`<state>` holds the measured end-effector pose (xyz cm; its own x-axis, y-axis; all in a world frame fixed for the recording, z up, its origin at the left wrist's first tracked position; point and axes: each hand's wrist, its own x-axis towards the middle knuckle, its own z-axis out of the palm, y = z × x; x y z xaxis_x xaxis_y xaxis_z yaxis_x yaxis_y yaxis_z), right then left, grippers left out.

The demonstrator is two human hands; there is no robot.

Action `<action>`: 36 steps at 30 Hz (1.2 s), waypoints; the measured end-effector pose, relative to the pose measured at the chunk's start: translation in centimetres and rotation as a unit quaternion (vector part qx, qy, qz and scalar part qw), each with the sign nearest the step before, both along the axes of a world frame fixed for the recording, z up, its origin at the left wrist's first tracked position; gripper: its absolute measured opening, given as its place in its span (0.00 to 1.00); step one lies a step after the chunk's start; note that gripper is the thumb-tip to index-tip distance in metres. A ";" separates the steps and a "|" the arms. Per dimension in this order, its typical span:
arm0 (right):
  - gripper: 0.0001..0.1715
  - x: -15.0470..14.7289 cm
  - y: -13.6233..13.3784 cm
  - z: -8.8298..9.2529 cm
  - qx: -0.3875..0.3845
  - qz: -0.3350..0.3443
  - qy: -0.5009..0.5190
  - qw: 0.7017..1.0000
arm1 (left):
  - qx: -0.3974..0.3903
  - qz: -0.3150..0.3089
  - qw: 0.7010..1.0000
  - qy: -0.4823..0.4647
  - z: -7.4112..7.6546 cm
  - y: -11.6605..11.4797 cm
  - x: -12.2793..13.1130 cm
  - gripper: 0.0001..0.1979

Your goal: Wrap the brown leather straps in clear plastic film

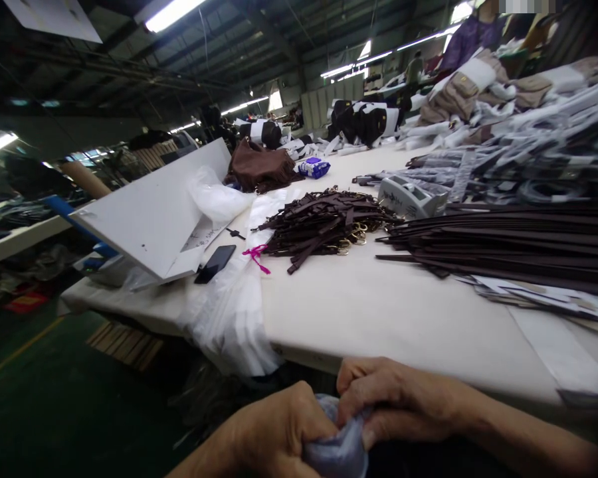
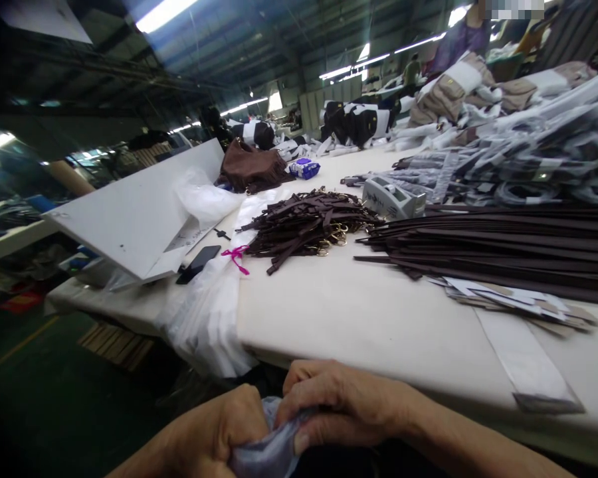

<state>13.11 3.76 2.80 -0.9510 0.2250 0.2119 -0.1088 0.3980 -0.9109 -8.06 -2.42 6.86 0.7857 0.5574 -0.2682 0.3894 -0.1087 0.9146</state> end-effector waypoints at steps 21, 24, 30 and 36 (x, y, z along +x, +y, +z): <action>0.15 7.7 4.5 -4.9 0.400 -0.266 -0.170 0.861 | 0.508 -0.055 0.857 0.062 -9.6 12.3 6.8 0.14; 0.14 8.1 4.9 -4.7 0.397 -0.236 -0.179 0.869 | 0.492 -0.093 0.864 0.048 -9.3 12.6 6.7 0.12; 0.18 9.3 6.4 -3.7 0.359 -0.144 -0.195 0.901 | 0.444 -0.125 0.887 0.004 -7.9 12.9 6.0 0.16; 0.20 9.6 6.6 -5.1 0.457 -0.147 -0.188 0.857 | 0.467 -0.154 0.870 0.033 -7.6 13.4 6.9 0.14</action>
<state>22.72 10.32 -2.27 -0.9215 0.3700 0.1185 0.3514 0.9238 -0.1520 -1.15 10.96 -0.72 0.9366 0.3215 0.1392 0.2576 -0.9013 0.3483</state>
